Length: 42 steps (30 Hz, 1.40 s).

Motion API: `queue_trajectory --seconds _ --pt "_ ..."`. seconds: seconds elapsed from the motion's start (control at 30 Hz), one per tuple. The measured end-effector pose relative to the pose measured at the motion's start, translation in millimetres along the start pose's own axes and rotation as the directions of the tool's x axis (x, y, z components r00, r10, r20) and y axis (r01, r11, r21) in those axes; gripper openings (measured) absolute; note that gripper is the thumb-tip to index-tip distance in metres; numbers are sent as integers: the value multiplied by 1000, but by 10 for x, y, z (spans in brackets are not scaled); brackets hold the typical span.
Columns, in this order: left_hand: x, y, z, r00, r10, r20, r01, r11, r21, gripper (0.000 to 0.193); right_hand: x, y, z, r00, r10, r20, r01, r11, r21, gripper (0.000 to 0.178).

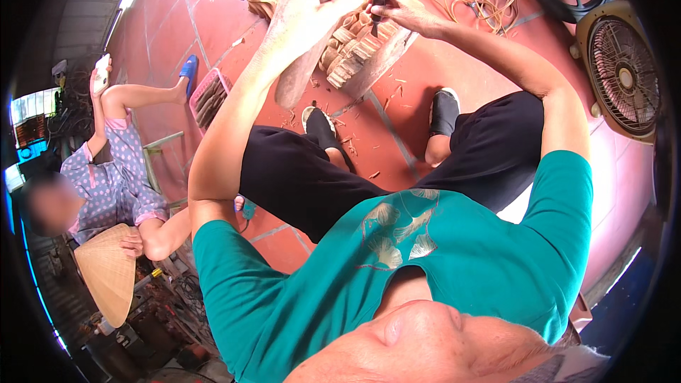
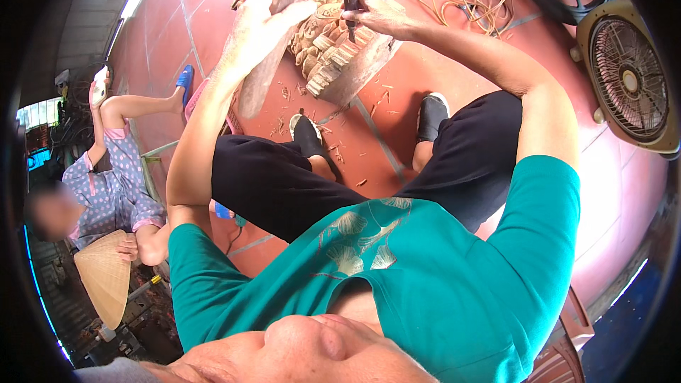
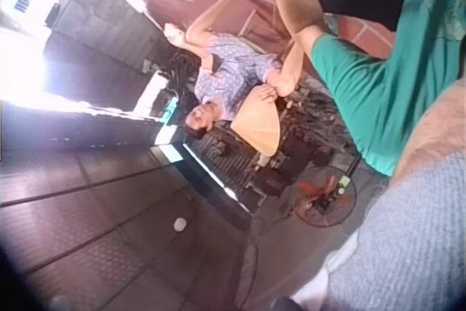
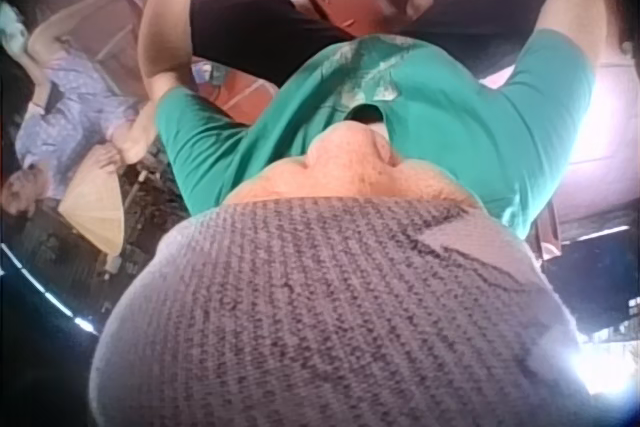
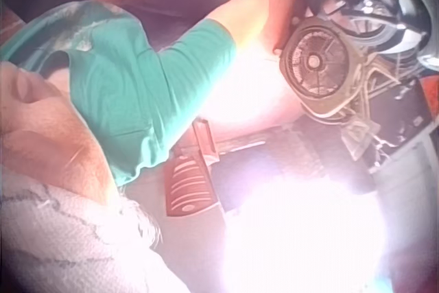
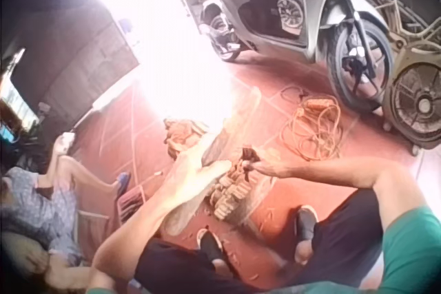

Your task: The person sits on the floor and carves a wooden sculpture using a chisel and mallet. They repeatedly strike the chisel to shape the wood, with wood shavings accumulating around the work area.

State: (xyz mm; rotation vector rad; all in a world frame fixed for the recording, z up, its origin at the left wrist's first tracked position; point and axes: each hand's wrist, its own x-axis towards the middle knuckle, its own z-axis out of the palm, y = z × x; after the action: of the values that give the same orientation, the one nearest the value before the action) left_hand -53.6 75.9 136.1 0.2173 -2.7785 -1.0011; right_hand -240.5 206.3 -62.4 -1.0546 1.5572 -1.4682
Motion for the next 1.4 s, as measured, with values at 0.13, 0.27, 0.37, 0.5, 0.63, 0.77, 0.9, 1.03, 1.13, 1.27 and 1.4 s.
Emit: queue_trajectory --seconds 0.13,0.27,0.37,0.5,0.63,0.77,0.9,1.03,1.13,1.27,1.4 --pt "108 -411 191 995 86 57 -90 992 90 72 62 42 -62 999 32 16 -31 999 -38 37" --pt "103 -501 166 976 45 212 -68 993 101 73 75 51 -79 1000 15 -16 -16 999 -39 39" --pt "126 -486 138 984 102 145 -112 992 57 73 68 122 -240 991 136 8 -136 991 -1 44" --pt "152 -215 28 996 78 44 -78 997 3 73 99 291 -334 983 185 8 -183 966 184 46" --pt "66 -28 -14 999 49 2 -48 989 -136 73 105 101 -144 991 136 12 -136 990 34 51" --pt "136 -360 215 985 138 103 -163 939 301 74 106 28 -115 998 60 11 -58 987 -147 46" --pt "126 -398 151 984 79 162 -99 988 116 72 89 50 -170 998 56 5 -55 992 -115 46" --pt "95 -23 1 1000 12 16 -11 999 -53 72 40 4 -164 997 79 4 -79 991 -105 60" --pt "95 -301 77 998 66 20 -65 998 -9 73 102 -67 -54 995 92 29 -87 988 -126 59" --pt "128 -542 188 969 34 246 -63 992 109 72 78 -27 -131 992 118 -50 -124 983 -139 50" --pt "122 -542 108 974 15 227 -14 1000 -7 73 148 11 -212 974 224 -38 -226 973 -49 45"
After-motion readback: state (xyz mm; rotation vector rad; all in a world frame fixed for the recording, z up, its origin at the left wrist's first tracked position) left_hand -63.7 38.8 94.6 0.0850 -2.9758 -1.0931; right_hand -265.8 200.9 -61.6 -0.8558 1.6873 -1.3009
